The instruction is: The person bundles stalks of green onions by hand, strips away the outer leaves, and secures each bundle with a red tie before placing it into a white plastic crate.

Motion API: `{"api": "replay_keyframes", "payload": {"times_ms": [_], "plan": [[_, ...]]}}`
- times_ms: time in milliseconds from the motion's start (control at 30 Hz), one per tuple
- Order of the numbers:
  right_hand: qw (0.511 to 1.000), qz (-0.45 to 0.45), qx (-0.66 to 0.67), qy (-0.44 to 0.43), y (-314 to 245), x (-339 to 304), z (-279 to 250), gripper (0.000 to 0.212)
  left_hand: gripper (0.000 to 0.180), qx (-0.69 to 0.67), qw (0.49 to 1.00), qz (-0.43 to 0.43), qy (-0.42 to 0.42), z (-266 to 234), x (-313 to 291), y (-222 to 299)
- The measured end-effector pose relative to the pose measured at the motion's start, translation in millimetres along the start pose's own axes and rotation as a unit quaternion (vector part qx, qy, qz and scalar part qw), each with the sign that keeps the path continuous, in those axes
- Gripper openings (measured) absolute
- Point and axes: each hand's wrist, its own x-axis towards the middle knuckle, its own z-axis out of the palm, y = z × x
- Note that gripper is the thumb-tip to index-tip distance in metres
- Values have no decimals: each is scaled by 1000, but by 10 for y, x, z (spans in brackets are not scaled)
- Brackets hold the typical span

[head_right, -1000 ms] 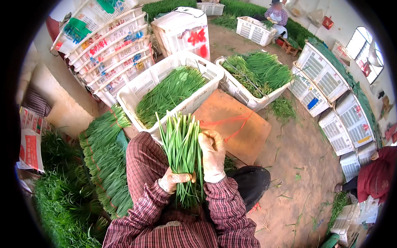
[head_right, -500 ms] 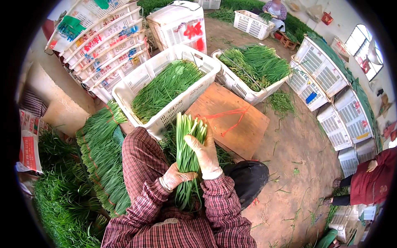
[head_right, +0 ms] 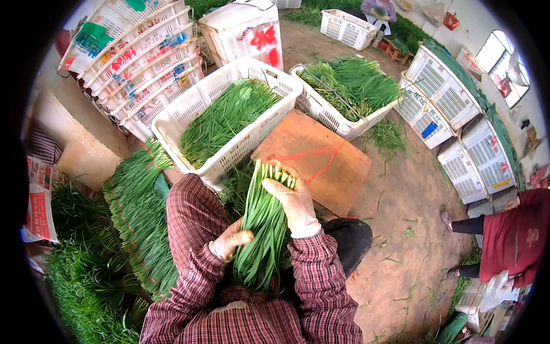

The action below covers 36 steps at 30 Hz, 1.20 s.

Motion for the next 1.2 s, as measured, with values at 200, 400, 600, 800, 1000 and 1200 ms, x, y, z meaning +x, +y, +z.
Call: {"api": "replay_keyframes", "payload": {"times_ms": [200,400,600,800,1000,1200], "plan": [[999,30,3,-20,65,-3,85,49,65,-84,993,63,44,-60,252,87],[999,-3,-35,0,25,-15,140,41,31,-95,984,29,145,-51,266,109],[999,-11,-32,-30,-22,25,164,35,33,-11,999,19,40,-323,275,89],[981,86,66,-160,-142,14,125,71,47,38,997,-62,-5,-293,296,310],[991,71,61,-91,-244,-68,152,43,49,112,991,-73,12,-83,300,503],[989,-54,129,-40,-368,-84,-105,34,50,168,979,93,63,-126,225,647]]}}
